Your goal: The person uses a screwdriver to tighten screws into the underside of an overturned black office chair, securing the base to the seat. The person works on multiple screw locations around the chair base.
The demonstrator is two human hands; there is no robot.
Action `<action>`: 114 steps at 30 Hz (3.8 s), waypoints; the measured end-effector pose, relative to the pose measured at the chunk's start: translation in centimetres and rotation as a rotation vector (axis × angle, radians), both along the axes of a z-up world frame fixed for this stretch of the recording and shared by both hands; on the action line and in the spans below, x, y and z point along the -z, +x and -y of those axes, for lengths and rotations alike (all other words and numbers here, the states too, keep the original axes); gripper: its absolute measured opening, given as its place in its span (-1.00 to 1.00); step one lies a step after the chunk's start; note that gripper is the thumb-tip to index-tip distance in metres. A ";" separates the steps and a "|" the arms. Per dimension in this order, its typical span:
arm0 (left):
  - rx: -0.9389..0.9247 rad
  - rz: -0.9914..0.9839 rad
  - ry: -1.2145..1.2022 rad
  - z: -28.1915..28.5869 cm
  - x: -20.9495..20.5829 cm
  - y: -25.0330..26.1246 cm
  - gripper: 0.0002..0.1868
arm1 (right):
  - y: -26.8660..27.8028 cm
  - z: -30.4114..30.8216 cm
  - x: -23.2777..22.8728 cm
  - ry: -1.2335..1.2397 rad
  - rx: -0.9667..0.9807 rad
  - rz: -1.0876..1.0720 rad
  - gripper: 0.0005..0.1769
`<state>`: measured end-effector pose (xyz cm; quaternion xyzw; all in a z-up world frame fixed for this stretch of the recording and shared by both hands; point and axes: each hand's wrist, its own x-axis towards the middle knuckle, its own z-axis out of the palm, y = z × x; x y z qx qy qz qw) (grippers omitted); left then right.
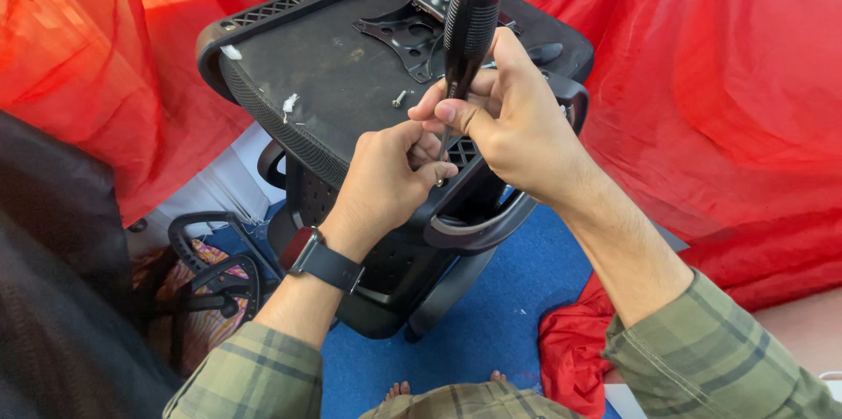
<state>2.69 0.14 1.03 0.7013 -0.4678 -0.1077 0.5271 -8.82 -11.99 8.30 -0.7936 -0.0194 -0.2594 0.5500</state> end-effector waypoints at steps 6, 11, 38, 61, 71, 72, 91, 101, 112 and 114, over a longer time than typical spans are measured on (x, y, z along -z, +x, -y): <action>-0.001 0.052 -0.031 -0.1 0.0 0.1 -0.74 | 0.6 -0.6 1.1 0.058 0.117 0.044 -0.70; -0.018 0.056 -0.021 -0.2 -0.3 0.0 -0.70 | 0.8 -1.0 1.4 -0.014 0.251 0.042 -0.75; 0.011 0.045 -0.063 -0.5 -0.5 -0.8 -0.91 | 0.7 -1.8 2.8 -0.183 0.413 0.210 -0.75; -0.019 0.179 -0.165 -0.2 0.3 -1.0 -0.82 | 0.5 -0.2 1.7 0.208 -0.196 0.099 -0.72; -0.071 0.275 -0.120 -0.1 -0.1 -1.6 -0.80 | 0.4 0.1 2.3 0.035 0.126 0.112 -0.81; -0.056 0.261 -0.135 -0.1 0.0 -1.5 -0.79 | 0.4 0.1 2.2 -0.008 0.166 0.101 -0.78; 0.029 0.036 -0.001 -0.6 0.2 -0.2 -0.72 | 0.2 -0.9 1.2 0.022 -0.037 0.036 -0.70; 0.014 -0.125 -0.056 -2.0 -0.3 -0.1 -0.85 | -0.1 0.3 0.5 -0.039 0.008 0.058 -0.79; -0.347 -0.368 0.425 -3.6 2.6 0.4 -0.03 | -0.4 0.2 -0.7 -0.389 0.217 0.115 -0.22; -0.289 -0.672 0.377 -3.6 3.1 0.3 0.17 | -0.1 0.3 -0.7 -0.477 0.255 0.161 -0.11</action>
